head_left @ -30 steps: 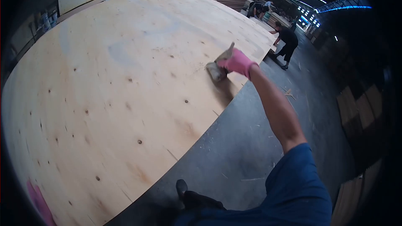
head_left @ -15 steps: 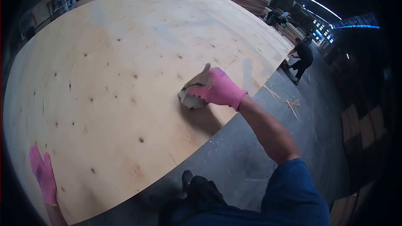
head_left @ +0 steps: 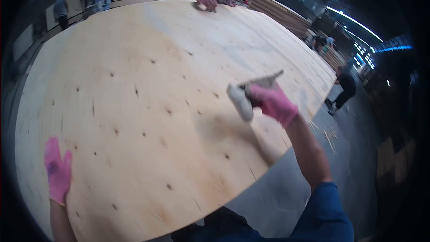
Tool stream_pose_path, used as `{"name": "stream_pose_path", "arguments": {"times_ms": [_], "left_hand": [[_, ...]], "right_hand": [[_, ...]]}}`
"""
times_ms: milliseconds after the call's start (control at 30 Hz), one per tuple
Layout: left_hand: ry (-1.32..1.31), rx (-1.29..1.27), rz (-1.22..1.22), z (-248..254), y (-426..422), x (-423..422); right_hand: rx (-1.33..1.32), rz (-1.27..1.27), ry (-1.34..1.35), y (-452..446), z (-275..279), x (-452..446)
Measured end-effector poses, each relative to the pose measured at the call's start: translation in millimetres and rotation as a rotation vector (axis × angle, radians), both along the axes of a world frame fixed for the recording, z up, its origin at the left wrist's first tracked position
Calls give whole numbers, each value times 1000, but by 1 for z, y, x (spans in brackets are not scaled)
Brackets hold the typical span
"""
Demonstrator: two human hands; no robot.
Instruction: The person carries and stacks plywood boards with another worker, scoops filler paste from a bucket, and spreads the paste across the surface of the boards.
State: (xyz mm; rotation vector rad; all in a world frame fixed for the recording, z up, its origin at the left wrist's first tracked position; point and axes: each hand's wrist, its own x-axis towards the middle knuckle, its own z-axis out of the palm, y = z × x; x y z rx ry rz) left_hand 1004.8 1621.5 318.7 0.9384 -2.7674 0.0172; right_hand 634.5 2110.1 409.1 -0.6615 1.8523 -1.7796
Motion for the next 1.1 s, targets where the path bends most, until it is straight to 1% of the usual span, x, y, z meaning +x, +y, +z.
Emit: {"name": "stream_pose_path", "arguments": {"times_ms": [33, 67, 133, 167, 267, 300, 400, 500, 533, 633, 667, 733, 767, 800, 833, 867, 933, 967, 1033, 1067, 1100], "left_hand": [[38, 13, 107, -7, -27, 4], [73, 25, 214, -10, -43, 8], [45, -6, 241, -9, -42, 6], [25, -21, 252, -7, -38, 5], [43, 17, 267, 2, -27, -4], [30, 20, 288, 4, -25, -8], [-3, 4, 313, 6, -24, -10], [15, -43, 279, 1, -27, -9], [19, -44, 268, -2, -31, -7], [18, -48, 251, -8, -37, 0], [29, -51, 246, -12, -39, 1], [128, 3, 216, -23, -49, 7], [180, 27, 203, -27, -50, 9], [143, -7, 214, -26, -46, 9], [105, -45, 220, -23, -45, 8], [71, -83, 225, -20, -44, 7], [62, -88, 212, -18, -46, 6], [56, -90, 205, -19, -46, 9], [60, 6, 47, -13, -56, 31], [61, 53, -33, -9, -68, 43], [101, 63, 65, -12, -84, 67]], "right_hand": [[-48, -50, -19, -30, 6, -32], [-71, -47, 2, -58, 6, -76], [-130, 0, -65, -118, 2, -157], [-128, -40, -100, -147, -2, -194], [-230, -83, -289, -224, -22, -278], [-353, -41, -341, -245, -29, -290], [294, -190, 190, -291, -37, -320], [742, -81, 537, -348, -9, -339], [896, -47, 655, -357, -2, -333], [804, 82, 847, -342, -3, -290], [797, 204, 886, -320, 3, -275], [765, 446, 958, -273, 10, -231], [721, 463, 1061, -249, 4, -213], [675, 480, 1162, -224, -1, -194], [745, 449, 972, -200, -1, -170], [635, 514, 1070, -175, 2, -143], [666, 493, 1056, -130, 3, -91], [732, 443, 1024, -110, 2, -66], [856, 343, 956, -73, -3, -18], [804, 332, 985, -50, -11, 4], [753, 329, 1020, -26, -18, 21]]}}
